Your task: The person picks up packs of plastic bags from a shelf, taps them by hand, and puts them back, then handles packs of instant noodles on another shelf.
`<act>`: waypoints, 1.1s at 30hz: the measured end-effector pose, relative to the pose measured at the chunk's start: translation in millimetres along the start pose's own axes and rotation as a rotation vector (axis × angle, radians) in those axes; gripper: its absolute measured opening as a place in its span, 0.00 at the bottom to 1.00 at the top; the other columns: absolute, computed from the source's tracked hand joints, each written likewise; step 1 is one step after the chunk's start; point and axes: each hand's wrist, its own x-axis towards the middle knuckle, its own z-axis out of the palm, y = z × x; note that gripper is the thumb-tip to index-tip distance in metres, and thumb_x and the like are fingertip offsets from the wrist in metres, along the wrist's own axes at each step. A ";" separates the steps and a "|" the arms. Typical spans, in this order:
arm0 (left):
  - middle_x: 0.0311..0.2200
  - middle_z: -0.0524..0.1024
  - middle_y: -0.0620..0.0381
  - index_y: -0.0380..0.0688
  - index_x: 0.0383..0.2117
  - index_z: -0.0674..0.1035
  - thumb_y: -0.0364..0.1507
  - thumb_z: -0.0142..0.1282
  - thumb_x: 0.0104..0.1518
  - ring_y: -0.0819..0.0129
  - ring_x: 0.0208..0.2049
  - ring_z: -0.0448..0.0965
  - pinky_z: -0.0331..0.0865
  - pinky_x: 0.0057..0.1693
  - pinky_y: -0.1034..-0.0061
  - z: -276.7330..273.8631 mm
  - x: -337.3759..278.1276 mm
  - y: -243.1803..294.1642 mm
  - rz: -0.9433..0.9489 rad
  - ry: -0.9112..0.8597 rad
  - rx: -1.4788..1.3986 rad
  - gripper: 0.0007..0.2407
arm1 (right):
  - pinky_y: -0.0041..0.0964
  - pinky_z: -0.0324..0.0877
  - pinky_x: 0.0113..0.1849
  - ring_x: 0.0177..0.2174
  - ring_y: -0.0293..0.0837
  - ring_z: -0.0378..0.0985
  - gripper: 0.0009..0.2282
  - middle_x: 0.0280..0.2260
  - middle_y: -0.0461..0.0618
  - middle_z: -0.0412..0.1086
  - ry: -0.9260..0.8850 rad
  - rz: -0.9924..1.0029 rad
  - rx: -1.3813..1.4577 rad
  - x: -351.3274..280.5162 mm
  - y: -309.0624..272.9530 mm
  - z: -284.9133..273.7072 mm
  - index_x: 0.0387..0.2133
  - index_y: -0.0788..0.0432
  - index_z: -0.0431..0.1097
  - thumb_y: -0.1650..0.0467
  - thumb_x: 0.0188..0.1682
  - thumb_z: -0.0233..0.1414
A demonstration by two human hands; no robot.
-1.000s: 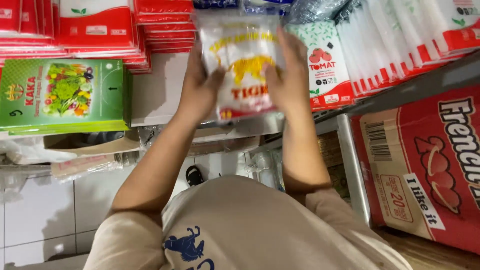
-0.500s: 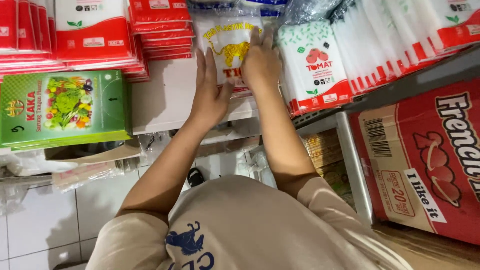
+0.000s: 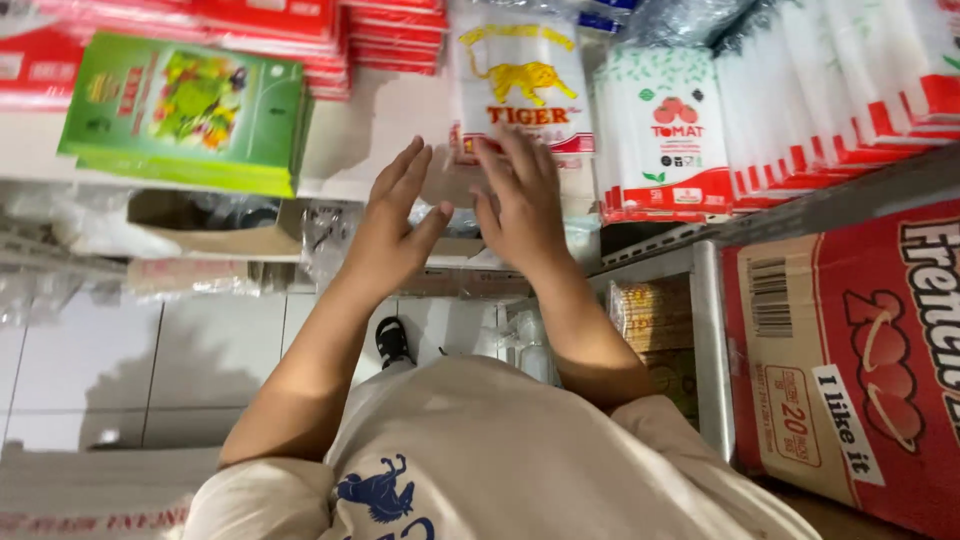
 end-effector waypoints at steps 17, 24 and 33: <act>0.67 0.67 0.43 0.45 0.73 0.52 0.24 0.55 0.59 0.56 0.67 0.67 0.64 0.66 0.63 -58.7 -239.2 43.6 -0.261 0.450 -0.273 0.35 | 0.66 0.50 0.62 0.62 0.61 0.58 0.25 0.62 0.59 0.59 -0.444 -0.491 0.436 -81.8 -151.4 43.3 0.58 0.53 0.68 0.68 0.45 0.61; 0.66 0.68 0.44 0.46 0.73 0.54 0.25 0.55 0.60 0.55 0.69 0.68 0.64 0.68 0.62 -101.3 -315.9 84.9 -0.180 0.685 -0.163 0.34 | 0.50 0.60 0.62 0.61 0.58 0.64 0.22 0.61 0.57 0.64 -0.540 -0.603 0.731 -71.7 -232.5 36.7 0.55 0.57 0.70 0.71 0.44 0.61; 0.61 0.74 0.44 0.36 0.66 0.65 0.28 0.59 0.60 0.55 0.59 0.75 0.67 0.66 0.64 -178.5 -479.6 199.6 -0.078 1.022 0.566 0.27 | 0.48 0.63 0.62 0.61 0.53 0.69 0.19 0.60 0.54 0.67 -0.666 -0.861 1.098 -89.0 -422.3 17.9 0.56 0.59 0.70 0.72 0.50 0.58</act>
